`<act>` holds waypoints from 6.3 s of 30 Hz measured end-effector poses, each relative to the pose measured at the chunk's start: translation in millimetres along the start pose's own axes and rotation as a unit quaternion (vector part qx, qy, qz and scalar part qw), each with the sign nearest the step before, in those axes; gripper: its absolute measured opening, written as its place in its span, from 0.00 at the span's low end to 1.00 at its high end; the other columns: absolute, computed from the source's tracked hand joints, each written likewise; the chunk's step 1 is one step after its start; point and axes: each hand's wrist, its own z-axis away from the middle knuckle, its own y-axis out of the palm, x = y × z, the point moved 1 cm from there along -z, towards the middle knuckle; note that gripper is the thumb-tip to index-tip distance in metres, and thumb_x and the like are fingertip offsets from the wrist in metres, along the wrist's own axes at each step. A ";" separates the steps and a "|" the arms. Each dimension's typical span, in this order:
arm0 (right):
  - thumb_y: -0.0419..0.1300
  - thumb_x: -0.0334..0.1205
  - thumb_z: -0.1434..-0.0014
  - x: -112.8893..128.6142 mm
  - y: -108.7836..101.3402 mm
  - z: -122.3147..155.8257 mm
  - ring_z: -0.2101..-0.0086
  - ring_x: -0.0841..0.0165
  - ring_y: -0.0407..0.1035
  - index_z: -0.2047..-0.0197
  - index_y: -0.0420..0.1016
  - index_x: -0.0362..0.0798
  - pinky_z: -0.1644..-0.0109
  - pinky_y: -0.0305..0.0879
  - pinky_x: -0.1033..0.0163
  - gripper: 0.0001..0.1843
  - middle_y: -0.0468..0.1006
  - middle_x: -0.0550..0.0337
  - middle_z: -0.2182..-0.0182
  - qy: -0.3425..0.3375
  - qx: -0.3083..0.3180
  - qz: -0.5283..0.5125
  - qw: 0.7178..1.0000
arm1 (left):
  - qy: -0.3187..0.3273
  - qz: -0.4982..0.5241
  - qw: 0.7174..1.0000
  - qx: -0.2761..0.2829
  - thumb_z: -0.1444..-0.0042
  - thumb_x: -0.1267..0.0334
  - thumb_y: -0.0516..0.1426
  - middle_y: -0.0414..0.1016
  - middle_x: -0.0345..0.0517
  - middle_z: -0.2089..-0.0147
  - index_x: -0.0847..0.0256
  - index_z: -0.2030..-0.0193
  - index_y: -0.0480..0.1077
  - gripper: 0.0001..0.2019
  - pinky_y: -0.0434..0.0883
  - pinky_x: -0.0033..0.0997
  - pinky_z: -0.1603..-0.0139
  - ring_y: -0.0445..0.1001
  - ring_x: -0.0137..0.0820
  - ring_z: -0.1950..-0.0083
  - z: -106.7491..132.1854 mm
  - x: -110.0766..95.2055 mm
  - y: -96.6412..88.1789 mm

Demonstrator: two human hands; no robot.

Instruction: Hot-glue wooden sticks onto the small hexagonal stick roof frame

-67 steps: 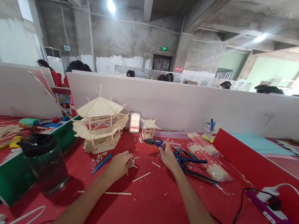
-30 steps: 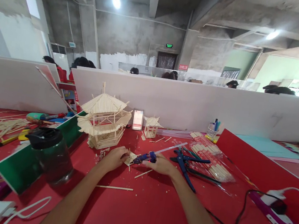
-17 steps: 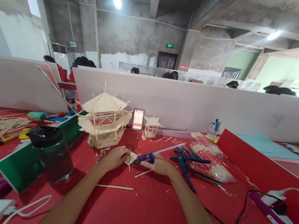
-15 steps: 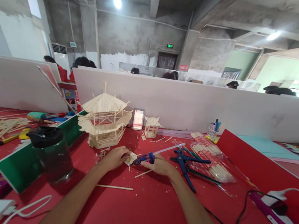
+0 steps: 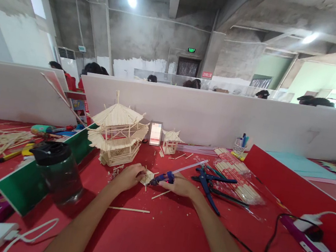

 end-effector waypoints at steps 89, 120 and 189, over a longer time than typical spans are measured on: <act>0.57 0.55 0.42 11.9 -27.8 15.9 0.63 0.60 0.73 0.59 0.83 0.48 0.60 0.65 0.62 0.21 0.82 0.56 0.64 0.052 -0.020 0.004 0.998 | -0.014 0.003 1.000 0.007 0.39 0.67 0.52 0.73 0.46 0.62 0.60 0.61 0.73 0.08 0.64 0.30 0.58 0.71 0.33 0.60 -0.4 -0.8 0.5; 0.57 0.53 0.41 17.6 -28.3 14.3 0.67 0.64 0.71 0.61 0.82 0.47 0.65 0.62 0.64 0.20 0.82 0.57 0.68 0.041 -0.023 0.031 0.998 | -0.016 0.000 1.000 0.007 0.39 0.68 0.52 0.73 0.45 0.62 0.60 0.61 0.73 0.07 0.63 0.28 0.60 0.71 0.32 0.61 -0.5 -0.3 1.1; 0.52 0.41 0.40 -31.2 -17.7 -10.0 0.64 0.62 0.76 0.58 0.67 0.46 0.64 0.65 0.64 0.09 0.79 0.51 0.66 0.144 -0.245 0.015 0.959 | -0.020 0.058 0.998 -0.032 0.38 0.63 0.51 0.74 0.48 0.60 0.61 0.58 0.73 0.10 0.66 0.32 0.55 0.72 0.34 0.59 -1.9 -6.5 -5.9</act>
